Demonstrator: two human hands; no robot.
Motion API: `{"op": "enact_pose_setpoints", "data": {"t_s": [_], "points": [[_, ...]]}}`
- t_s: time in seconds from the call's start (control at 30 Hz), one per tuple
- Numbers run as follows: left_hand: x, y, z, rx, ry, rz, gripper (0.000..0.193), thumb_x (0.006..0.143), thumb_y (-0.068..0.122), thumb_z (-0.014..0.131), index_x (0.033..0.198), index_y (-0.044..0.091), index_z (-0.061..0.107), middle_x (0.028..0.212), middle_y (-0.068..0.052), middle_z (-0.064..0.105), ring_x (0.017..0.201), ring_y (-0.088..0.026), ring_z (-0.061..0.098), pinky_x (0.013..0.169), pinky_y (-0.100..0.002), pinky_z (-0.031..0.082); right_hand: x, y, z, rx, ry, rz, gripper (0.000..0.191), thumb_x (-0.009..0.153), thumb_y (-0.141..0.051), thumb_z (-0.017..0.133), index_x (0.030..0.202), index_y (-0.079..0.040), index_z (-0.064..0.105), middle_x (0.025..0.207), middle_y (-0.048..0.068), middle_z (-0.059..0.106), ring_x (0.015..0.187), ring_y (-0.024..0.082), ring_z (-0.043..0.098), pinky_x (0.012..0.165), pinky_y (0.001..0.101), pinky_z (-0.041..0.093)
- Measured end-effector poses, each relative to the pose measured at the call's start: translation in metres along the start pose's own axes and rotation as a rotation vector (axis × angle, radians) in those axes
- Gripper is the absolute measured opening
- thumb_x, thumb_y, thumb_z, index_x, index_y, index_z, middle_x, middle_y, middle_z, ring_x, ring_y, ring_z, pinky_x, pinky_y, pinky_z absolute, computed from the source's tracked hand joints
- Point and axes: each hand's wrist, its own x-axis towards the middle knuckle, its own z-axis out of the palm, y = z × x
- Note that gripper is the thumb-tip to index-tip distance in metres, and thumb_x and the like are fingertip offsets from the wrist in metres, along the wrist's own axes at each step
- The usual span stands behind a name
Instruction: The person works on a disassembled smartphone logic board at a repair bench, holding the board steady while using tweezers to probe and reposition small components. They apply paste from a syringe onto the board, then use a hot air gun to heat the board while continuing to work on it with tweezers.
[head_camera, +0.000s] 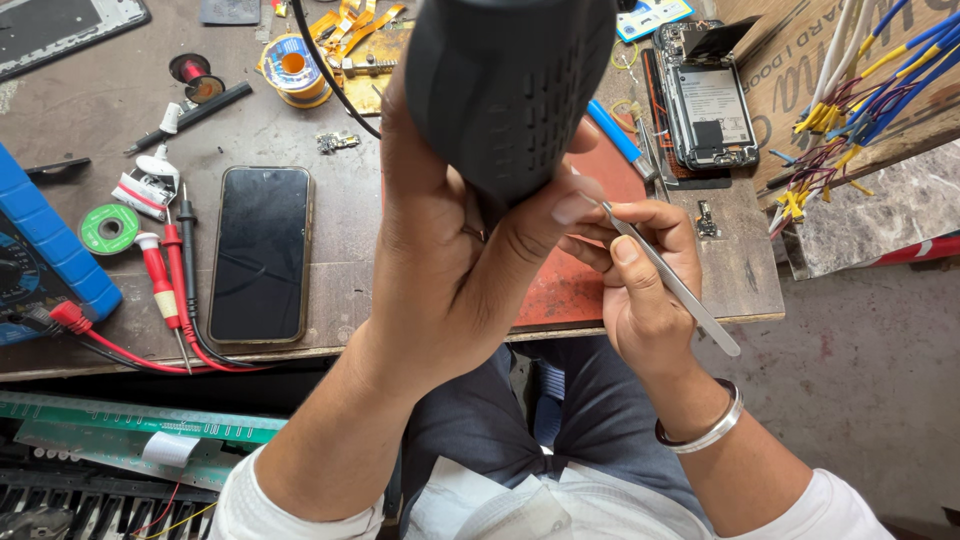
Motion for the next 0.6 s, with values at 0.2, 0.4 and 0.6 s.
{"op": "enact_pose_setpoints", "data": {"t_s": [0.2, 0.4, 0.6], "points": [[0.0011, 0.0005, 0.0016, -0.017, -0.014, 0.006, 0.074, 0.111, 0.002, 0.063, 0.158, 0.005, 0.006, 0.132, -0.015, 0.058, 0.102, -0.011, 0.069, 0.094, -0.026, 0.062, -0.0001, 0.0, 0.0003, 0.005, 0.0, -0.007, 0.024, 0.11, -0.006, 0.048, 0.135, -0.003, 0.047, 0.134, 0.02, 0.061, 0.13, 0.027, 0.063, 0.117, 0.0504, 0.053], [0.0014, -0.0022, 0.0007, 0.032, -0.013, 0.03, 0.07, 0.111, -0.002, 0.063, 0.156, 0.006, 0.01, 0.132, -0.015, 0.058, 0.097, -0.012, 0.067, 0.09, -0.027, 0.061, 0.0001, 0.0004, -0.0005, 0.008, -0.003, -0.012, 0.024, 0.111, -0.006, 0.048, 0.135, -0.003, 0.047, 0.134, 0.021, 0.062, 0.13, 0.028, 0.063, 0.117, 0.0509, 0.054], [0.0, -0.0052, 0.0006, 0.006, -0.018, 0.034, 0.072, 0.113, -0.001, 0.064, 0.158, 0.007, 0.008, 0.134, -0.014, 0.058, 0.101, -0.012, 0.068, 0.094, -0.027, 0.064, 0.0002, 0.0012, -0.0005, 0.007, 0.004, -0.011, 0.025, 0.11, -0.006, 0.048, 0.135, -0.002, 0.047, 0.134, 0.021, 0.062, 0.13, 0.028, 0.063, 0.117, 0.0509, 0.053]]}}
